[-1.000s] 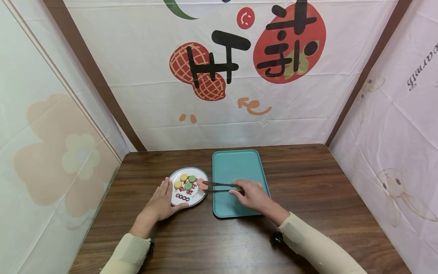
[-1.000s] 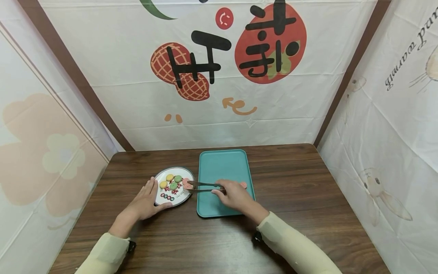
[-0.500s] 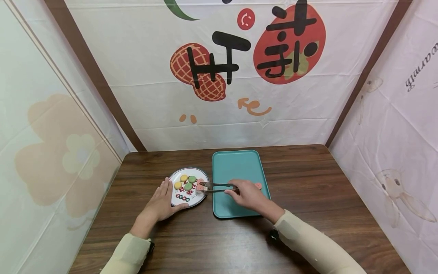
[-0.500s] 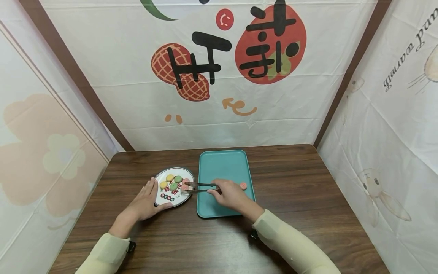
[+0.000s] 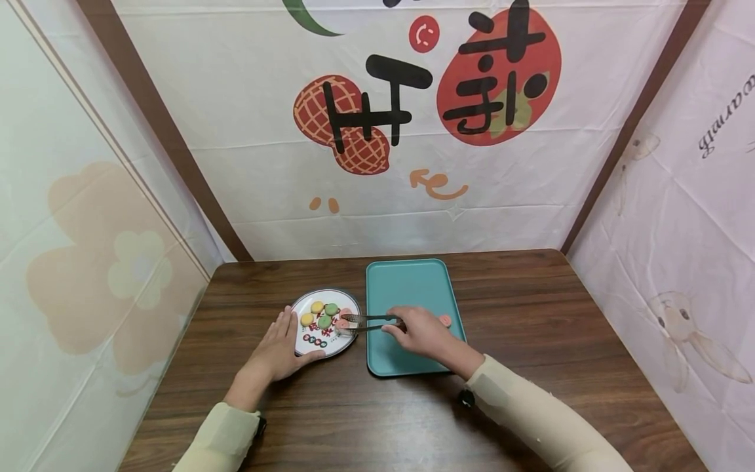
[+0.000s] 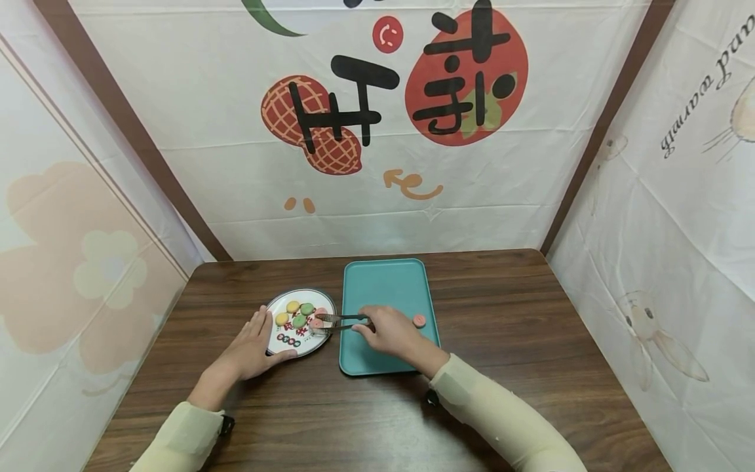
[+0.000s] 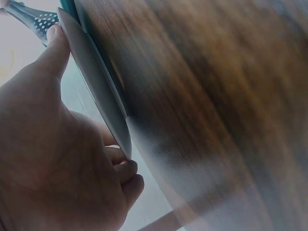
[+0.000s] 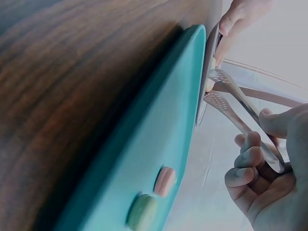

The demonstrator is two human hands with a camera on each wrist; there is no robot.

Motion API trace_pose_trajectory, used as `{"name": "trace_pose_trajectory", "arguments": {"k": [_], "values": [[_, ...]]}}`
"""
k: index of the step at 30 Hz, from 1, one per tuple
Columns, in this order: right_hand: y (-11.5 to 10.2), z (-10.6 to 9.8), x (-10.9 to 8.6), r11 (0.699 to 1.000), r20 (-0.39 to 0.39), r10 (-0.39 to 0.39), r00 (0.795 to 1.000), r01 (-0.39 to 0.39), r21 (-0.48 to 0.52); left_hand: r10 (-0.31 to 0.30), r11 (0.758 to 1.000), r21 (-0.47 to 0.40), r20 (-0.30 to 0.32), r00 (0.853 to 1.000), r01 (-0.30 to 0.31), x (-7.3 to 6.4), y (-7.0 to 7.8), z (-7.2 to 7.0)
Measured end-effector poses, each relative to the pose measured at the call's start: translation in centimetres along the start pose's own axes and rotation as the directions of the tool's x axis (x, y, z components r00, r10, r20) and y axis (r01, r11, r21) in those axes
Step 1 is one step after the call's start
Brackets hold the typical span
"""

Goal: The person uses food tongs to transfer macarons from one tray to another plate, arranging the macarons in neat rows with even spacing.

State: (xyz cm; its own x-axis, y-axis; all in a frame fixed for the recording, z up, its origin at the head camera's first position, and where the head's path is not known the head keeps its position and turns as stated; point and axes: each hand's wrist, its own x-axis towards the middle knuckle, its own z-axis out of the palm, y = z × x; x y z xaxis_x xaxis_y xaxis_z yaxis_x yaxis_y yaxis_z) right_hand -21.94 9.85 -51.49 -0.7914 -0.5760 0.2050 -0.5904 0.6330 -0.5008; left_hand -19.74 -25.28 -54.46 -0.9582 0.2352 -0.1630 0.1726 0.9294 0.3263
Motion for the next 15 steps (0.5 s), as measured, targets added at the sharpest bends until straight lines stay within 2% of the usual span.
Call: {"name": "trace_pose_trajectory", "arguments": {"k": [15], "values": [[-0.55, -0.19, 1.04, 1.000, 0.039, 0.007, 0.999, -0.006, -0.019, -0.001, 1.000, 0.009, -0.001, 1.000, 0.001, 0.01, 0.03, 0.06]]}}
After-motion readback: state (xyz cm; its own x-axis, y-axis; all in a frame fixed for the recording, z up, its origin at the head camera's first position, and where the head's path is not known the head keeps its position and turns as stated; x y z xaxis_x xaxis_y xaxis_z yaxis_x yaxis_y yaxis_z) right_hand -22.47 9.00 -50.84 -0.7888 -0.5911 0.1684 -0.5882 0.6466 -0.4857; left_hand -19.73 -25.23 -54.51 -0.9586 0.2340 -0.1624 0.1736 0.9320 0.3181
